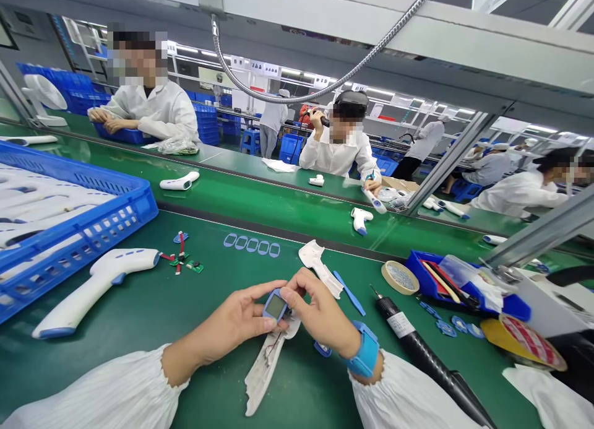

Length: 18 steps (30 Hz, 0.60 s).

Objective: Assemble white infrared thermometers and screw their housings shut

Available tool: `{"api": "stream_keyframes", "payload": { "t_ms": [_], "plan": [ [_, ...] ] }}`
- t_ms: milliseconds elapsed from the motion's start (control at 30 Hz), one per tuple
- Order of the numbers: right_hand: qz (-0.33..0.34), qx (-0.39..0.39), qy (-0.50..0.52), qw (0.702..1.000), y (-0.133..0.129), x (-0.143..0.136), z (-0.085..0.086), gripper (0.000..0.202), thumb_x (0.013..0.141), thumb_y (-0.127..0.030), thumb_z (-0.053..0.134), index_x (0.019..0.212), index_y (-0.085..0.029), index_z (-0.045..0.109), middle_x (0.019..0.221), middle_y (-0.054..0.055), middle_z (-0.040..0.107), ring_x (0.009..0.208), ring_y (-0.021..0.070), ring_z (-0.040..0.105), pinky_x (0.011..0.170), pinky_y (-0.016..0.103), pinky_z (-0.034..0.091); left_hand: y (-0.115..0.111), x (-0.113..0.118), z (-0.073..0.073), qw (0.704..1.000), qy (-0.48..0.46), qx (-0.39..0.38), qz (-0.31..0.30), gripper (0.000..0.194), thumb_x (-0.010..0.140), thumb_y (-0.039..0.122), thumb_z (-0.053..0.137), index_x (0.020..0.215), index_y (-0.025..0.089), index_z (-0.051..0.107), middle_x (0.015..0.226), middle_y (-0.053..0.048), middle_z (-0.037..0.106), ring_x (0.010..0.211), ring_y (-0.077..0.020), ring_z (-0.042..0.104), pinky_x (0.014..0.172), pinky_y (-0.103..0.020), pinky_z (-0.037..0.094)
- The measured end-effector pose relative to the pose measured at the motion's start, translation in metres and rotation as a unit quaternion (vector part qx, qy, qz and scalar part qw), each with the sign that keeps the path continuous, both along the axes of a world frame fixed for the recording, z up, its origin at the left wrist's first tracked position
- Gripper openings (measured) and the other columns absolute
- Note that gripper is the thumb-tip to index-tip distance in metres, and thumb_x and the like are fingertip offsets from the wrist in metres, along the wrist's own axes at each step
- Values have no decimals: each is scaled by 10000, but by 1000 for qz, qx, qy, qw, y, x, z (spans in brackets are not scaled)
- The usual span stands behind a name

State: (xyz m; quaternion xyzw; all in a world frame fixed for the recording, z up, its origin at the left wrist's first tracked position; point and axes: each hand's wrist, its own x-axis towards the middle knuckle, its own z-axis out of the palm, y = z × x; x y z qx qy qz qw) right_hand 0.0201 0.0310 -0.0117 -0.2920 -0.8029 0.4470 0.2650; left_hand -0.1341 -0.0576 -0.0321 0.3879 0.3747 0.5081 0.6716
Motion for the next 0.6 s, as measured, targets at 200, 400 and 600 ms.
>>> {"api": "stream_keyframes", "payload": {
  "t_ms": [200,400,600],
  "plan": [
    [-43,23,16,999,0,2,1,224,879,-365,473,796,-184,575,784,22,557,740,170,506,666,289,395,3,-2,3,998,-27,23,48,523,705,207,728,1174,228,499,1157,-70,571,870,-200,643,854,-353,467],
    [-56,102,37,993,-25,5,10,194,847,-320,576,1013,-223,548,915,28,552,855,199,498,752,320,393,-4,7,16,989,-73,111,67,323,839,261,559,1151,247,476,1290,-73,440,1204,-268,417,999,-401,347],
    [-48,107,37,992,-37,-7,3,225,817,-218,614,1032,-252,556,945,25,541,868,204,488,745,328,404,-13,11,13,984,-78,155,37,377,837,424,509,1173,279,421,1385,-55,330,1240,-286,349,1008,-424,311]
  ]
}}
